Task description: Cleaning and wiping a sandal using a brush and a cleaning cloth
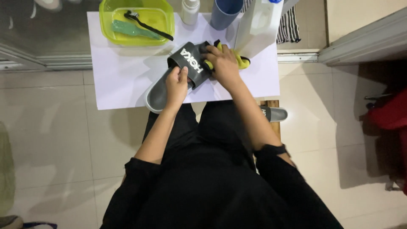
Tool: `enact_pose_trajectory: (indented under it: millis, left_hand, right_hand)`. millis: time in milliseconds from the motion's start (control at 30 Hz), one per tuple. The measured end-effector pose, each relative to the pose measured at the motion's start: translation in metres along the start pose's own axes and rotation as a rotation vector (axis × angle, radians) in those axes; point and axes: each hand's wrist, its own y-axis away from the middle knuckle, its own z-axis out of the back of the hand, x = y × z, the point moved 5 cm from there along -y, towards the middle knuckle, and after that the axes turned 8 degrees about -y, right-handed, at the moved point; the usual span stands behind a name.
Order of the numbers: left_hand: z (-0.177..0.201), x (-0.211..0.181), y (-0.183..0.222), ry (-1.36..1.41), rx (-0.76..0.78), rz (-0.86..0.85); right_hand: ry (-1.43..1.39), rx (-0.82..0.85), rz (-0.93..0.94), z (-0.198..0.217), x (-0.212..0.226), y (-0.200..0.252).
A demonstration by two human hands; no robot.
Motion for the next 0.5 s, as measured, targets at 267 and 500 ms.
enact_pose_trajectory:
  millis: [267, 500]
  left_hand:
    - [0.05, -0.039, 0.026, -0.18, -0.05, -0.214]
    - [0.135, -0.059, 0.076, -0.78, -0.265, -0.453]
  right_hand:
    - [0.036, -0.286, -0.126, 0.024, -0.014, 0.021]
    - [-0.911, -0.677, -0.491, 0.077, 0.024, 0.071]
